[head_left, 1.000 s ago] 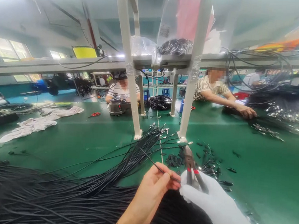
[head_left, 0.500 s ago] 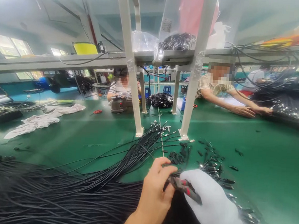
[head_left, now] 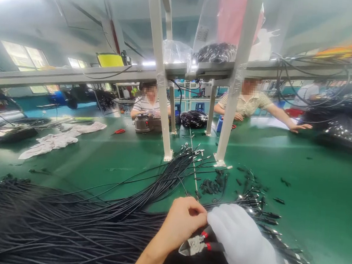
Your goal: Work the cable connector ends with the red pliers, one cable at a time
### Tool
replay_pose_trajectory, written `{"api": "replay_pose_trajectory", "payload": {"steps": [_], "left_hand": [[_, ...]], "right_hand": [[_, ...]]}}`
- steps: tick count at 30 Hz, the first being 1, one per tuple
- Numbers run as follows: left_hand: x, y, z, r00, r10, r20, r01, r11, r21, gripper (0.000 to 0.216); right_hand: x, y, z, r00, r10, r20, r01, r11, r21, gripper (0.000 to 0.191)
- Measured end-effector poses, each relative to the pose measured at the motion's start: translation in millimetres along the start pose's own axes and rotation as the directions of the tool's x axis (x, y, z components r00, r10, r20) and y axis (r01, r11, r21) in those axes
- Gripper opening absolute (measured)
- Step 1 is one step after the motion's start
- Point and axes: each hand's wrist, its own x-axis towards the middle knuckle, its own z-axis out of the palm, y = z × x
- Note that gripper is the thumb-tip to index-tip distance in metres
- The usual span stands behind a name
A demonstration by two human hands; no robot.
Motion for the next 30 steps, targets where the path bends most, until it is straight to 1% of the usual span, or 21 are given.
{"api": "replay_pose_trajectory", "payload": {"steps": [3,6,10,14,18,20,22,24,25,28,30], "left_hand": [[-0.8,-0.2,0.1,0.999,0.047,-0.014,-0.045,0.995,0.084,0.015],[0.1,-2.2,1.6,0.993,0.12,-0.016,-0.115,0.977,0.179,0.018],[3.4,-6.0,5.1,0.982,0.19,0.002,-0.183,0.944,0.274,0.02],[5.5,-9.7,8.8,0.982,0.189,0.001,-0.182,0.946,0.268,0.019],[2.9,-6.7,7.7,0.984,0.177,-0.033,-0.163,0.954,0.253,0.019],[-0.5,-1.5,5.1,0.987,0.157,-0.024,-0.15,0.971,0.186,0.022],[-3.8,3.9,2.4,0.991,0.135,0.021,-0.136,0.989,0.061,0.021],[-5.7,6.9,0.4,0.991,0.118,0.054,-0.118,0.993,-0.021,0.018],[-6.0,7.1,-0.1,0.992,0.11,0.059,-0.108,0.994,-0.027,0.017],[-5.6,4.0,-1.0,0.995,0.072,0.067,-0.075,0.997,0.034,0.021],[-4.9,0.8,-1.7,0.994,0.062,0.086,-0.068,0.995,0.07,0.023]], "right_hand": [[2.7,0.2,0.7,0.999,0.019,-0.043,-0.018,0.999,0.034,0.047],[5.4,1.7,-0.6,0.998,0.011,-0.068,-0.01,1.0,0.013,0.046],[-1.0,4.7,1.2,0.999,-0.022,-0.027,0.022,1.0,-0.016,0.041],[-16.7,6.9,8.9,1.0,-0.01,-0.018,0.01,1.0,0.027,0.026],[-18.5,9.6,8.8,0.999,0.003,-0.032,-0.002,0.999,0.042,0.025],[-13.5,12.4,5.9,0.999,0.049,-0.01,-0.048,0.994,0.097,0.022],[-8.5,14.9,3.3,0.996,0.085,0.005,-0.085,0.986,0.143,0.02],[-5.5,15.4,2.0,0.997,0.072,-0.002,-0.071,0.988,0.136,0.022],[-4.8,14.7,1.9,0.998,0.06,-0.017,-0.057,0.991,0.118,0.024],[-4.5,9.7,2.3,0.999,0.018,-0.032,-0.016,0.997,0.071,0.033],[-4.4,6.2,2.1,1.0,0.005,-0.016,-0.004,0.999,0.051,0.038]]}}
